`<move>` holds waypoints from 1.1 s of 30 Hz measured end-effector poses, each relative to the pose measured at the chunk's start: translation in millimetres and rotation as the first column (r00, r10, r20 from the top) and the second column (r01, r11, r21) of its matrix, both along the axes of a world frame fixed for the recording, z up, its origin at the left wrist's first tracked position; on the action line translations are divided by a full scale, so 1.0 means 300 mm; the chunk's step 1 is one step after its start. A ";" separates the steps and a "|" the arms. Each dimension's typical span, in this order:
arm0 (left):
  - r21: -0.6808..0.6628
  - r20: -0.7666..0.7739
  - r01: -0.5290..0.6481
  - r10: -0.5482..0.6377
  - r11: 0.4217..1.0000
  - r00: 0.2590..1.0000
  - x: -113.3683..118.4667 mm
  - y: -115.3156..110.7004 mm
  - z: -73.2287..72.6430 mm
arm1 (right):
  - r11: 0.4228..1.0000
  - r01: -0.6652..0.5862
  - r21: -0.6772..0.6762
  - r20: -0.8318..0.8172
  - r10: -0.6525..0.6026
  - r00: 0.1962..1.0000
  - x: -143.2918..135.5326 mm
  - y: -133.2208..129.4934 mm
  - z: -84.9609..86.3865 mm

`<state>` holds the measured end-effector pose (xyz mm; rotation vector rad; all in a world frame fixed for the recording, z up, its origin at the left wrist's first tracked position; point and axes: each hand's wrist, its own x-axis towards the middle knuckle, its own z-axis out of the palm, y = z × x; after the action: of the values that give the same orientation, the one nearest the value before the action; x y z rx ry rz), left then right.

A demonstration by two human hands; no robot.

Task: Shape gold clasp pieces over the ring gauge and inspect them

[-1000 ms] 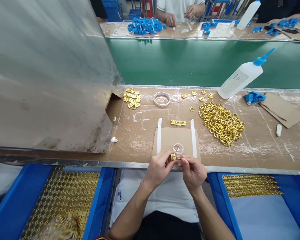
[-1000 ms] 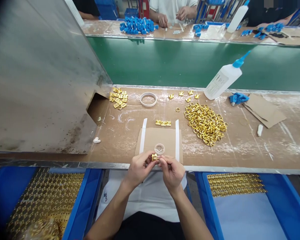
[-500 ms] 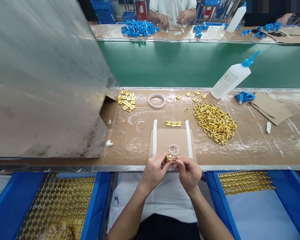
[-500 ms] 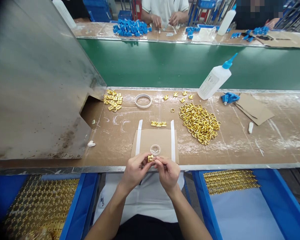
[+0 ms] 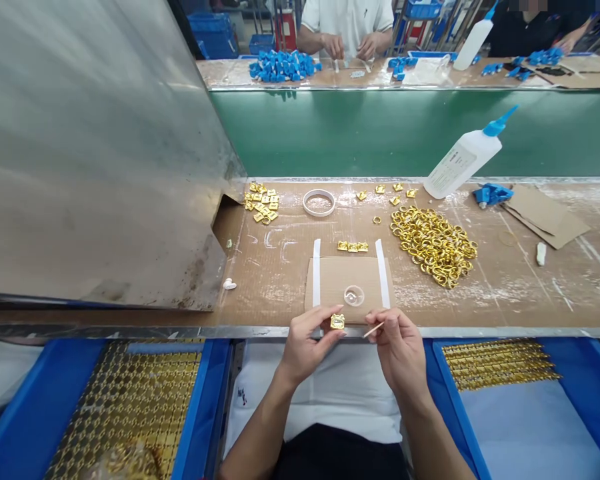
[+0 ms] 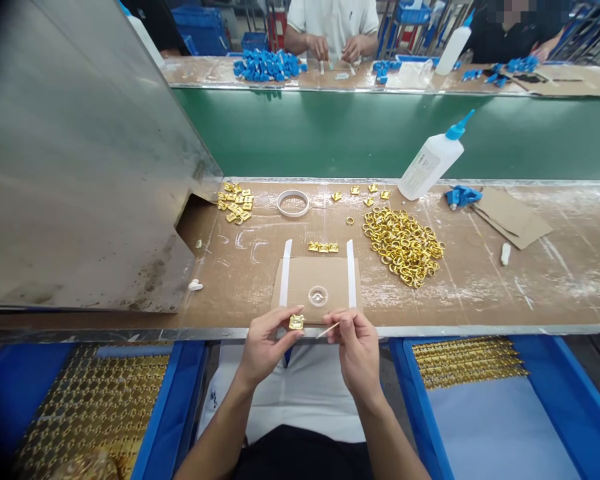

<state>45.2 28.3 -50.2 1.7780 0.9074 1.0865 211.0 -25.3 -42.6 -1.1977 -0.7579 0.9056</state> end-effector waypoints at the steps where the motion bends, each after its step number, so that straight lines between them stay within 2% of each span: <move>1: -0.024 0.008 0.003 -0.003 1.000 1.000 -0.006 -0.007 0.004 | 0.999 -0.048 -0.004 -0.005 0.048 0.999 0.001 -0.008 0.011; 4: -0.092 0.047 0.013 -0.008 0.996 0.999 -0.021 -0.028 0.016 | 0.982 -0.188 -0.021 0.044 0.189 0.981 -0.002 -0.027 0.038; 6: -0.107 0.066 0.017 -0.010 0.994 0.998 -0.030 -0.042 0.023 | 0.971 -0.237 -0.033 0.090 0.239 0.967 -0.010 -0.035 0.052; 13: -0.128 0.045 0.042 -0.037 0.991 0.998 -0.051 -0.070 0.042 | 0.958 -0.286 -0.024 0.103 0.286 0.953 -0.037 -0.041 0.058; 17: -0.209 0.104 0.079 -0.058 0.975 0.993 -0.050 -0.079 0.032 | 0.950 -0.309 -0.040 0.117 0.312 0.943 -0.039 -0.042 0.043; 21: -0.350 0.263 0.173 -0.081 0.921 0.961 -0.049 -0.082 0.014 | 0.948 -0.317 -0.024 0.089 0.318 0.944 -0.041 -0.040 0.038; 26: -0.449 0.433 0.313 -0.103 0.837 0.896 -0.052 -0.081 -0.003 | 0.943 -0.333 -0.001 0.068 0.332 0.941 -0.041 -0.040 0.047; 29: -0.492 0.468 0.366 -0.115 0.790 0.876 -0.051 -0.079 -0.012 | 0.929 -0.369 0.011 0.070 0.367 0.928 -0.040 -0.042 0.056; 33: -0.506 0.457 0.382 -0.136 0.773 0.879 -0.048 -0.069 -0.011 | 0.912 -0.410 0.009 0.082 0.408 0.909 -0.037 -0.042 0.070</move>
<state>30.9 7.7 -53.4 1.0702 0.6171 0.8157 199.8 -37.9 -21.5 -1.0732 -1.1088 1.1930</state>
